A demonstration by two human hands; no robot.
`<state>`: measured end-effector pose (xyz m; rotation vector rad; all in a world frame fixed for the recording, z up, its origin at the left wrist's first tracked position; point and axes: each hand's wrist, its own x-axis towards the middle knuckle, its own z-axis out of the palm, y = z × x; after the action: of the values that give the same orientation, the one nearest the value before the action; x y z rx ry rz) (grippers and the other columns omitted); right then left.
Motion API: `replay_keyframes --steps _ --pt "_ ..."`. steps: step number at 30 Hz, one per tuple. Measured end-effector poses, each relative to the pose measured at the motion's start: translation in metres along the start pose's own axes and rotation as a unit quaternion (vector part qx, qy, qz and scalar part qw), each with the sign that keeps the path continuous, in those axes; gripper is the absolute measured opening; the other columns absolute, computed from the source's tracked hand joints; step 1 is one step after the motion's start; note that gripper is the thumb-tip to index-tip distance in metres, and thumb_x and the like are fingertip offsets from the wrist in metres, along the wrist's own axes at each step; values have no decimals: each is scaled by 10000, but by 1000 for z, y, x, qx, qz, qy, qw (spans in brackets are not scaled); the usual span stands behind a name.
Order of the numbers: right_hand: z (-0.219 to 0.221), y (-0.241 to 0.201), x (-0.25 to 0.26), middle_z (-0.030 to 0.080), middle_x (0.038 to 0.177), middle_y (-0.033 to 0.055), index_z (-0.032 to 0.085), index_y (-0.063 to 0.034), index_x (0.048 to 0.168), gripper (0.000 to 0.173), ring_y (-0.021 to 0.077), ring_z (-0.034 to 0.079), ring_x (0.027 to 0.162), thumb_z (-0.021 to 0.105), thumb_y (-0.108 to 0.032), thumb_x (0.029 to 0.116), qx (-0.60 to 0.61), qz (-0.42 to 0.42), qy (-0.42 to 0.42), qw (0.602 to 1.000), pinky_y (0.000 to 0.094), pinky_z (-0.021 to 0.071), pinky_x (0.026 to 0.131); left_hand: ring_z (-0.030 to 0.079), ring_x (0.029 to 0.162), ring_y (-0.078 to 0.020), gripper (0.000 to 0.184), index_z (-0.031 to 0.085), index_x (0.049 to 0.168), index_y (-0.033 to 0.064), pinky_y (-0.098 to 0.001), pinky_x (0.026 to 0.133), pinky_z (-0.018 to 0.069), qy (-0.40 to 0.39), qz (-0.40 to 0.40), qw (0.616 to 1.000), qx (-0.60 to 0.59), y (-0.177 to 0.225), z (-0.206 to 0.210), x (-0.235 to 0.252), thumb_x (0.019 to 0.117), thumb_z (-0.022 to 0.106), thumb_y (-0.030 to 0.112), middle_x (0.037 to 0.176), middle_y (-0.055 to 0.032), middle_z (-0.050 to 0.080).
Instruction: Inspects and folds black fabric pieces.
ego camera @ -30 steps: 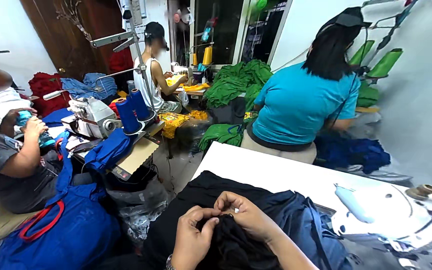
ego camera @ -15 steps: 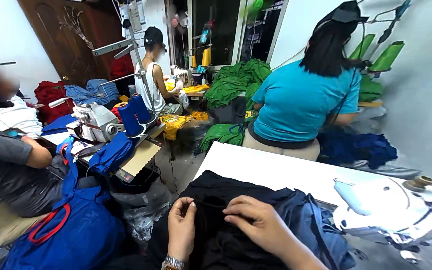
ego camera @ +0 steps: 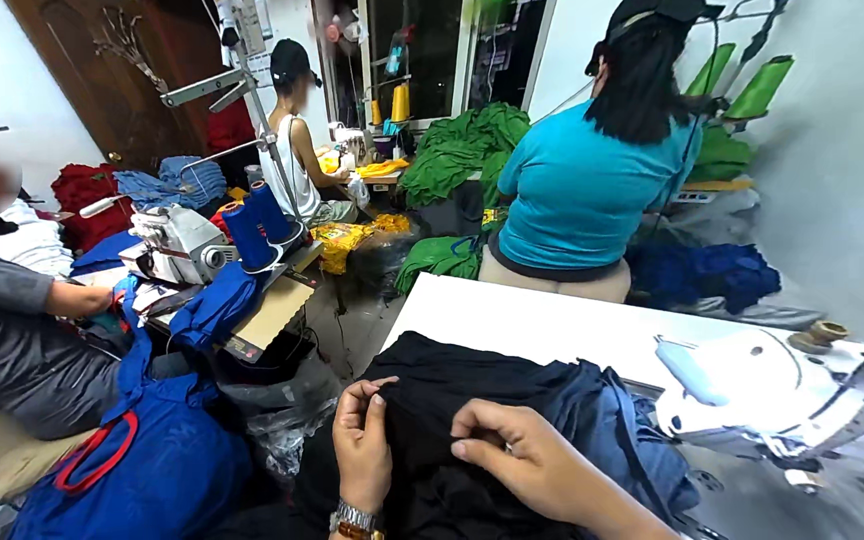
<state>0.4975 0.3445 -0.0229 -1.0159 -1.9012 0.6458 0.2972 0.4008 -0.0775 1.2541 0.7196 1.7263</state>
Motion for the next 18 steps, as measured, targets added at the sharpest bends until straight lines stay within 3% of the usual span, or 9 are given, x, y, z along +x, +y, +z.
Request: replay_keyframes --steps 3,6,13,15,18 --pt "-17 2 -10 691 902 -26 720 -133 980 219 39 652 844 602 -316 1002 -142 -32 25 989 236 567 741 710 1012 -203 130 629 1093 -10 -329 890 585 -26 6 1000 -16 3 6 -5 1030 524 33 1109 -156 733" --pt "-28 3 -15 692 898 -71 755 -175 977 229 3 655 854 584 -326 1002 -216 -41 83 972 202 570 747 716 1035 -211 118 621 1086 9 -350 917 584 -51 -14 997 -60 6 12 -9 1039 533 73 1095 -155 733" --pt "-14 7 -24 674 879 -70 747 -166 972 212 -3 640 821 582 -296 1000 -221 -10 165 961 185 558 729 712 916 -179 132 683 1056 40 -355 868 595 -90 -194 948 -237 21 16 -10 1022 572 103 980 -120 723" --pt "-11 7 -26 672 880 -54 738 -160 974 212 15 640 805 573 -289 1005 -232 -19 163 959 197 559 716 707 912 -175 120 697 1053 66 -351 882 584 -142 -207 933 -258 22 14 -9 1017 607 137 952 -96 717" --pt "-9 7 -29 674 878 -24 729 -150 989 222 70 659 792 550 -277 1025 -261 -42 140 954 255 579 697 653 858 -134 172 689 1043 85 -321 864 540 -190 -194 932 -240 25 17 -9 1055 531 154 870 -43 670"
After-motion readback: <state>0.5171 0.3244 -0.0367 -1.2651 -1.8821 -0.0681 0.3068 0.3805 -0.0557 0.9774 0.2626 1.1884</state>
